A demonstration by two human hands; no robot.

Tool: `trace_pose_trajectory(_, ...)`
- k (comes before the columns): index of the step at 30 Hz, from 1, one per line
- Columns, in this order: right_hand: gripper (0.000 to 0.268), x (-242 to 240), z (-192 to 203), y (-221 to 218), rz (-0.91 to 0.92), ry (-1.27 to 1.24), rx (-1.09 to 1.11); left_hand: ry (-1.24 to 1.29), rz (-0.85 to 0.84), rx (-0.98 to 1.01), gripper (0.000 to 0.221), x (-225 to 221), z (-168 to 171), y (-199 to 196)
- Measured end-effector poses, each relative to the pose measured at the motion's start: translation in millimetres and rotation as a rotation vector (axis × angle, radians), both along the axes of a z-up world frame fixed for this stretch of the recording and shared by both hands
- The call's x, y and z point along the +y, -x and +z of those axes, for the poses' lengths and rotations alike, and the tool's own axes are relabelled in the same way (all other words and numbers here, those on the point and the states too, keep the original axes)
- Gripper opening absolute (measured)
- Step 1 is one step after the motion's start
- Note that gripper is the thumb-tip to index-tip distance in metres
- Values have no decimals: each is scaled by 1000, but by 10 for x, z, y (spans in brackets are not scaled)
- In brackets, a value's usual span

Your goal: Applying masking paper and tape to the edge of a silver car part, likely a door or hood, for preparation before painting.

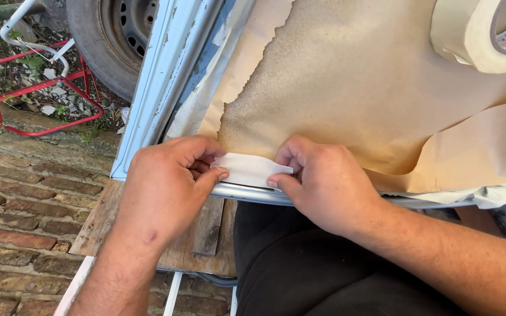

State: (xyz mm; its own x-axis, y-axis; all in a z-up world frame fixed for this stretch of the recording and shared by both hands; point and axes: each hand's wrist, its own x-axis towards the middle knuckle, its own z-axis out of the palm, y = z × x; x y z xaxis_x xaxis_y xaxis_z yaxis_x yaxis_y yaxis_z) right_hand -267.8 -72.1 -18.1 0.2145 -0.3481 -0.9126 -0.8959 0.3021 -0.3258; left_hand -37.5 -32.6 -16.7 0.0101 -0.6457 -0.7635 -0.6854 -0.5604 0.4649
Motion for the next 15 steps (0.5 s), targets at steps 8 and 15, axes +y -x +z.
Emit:
trace_pose_trajectory(8,27,48,-19,-40,105,38,-16,-10,-81,14,29,-27,-25,-20)
trace_pose_trajectory(15,26,35,-19,-61,192,50,-10,-76,-63,33,26,-75,-17,-18)
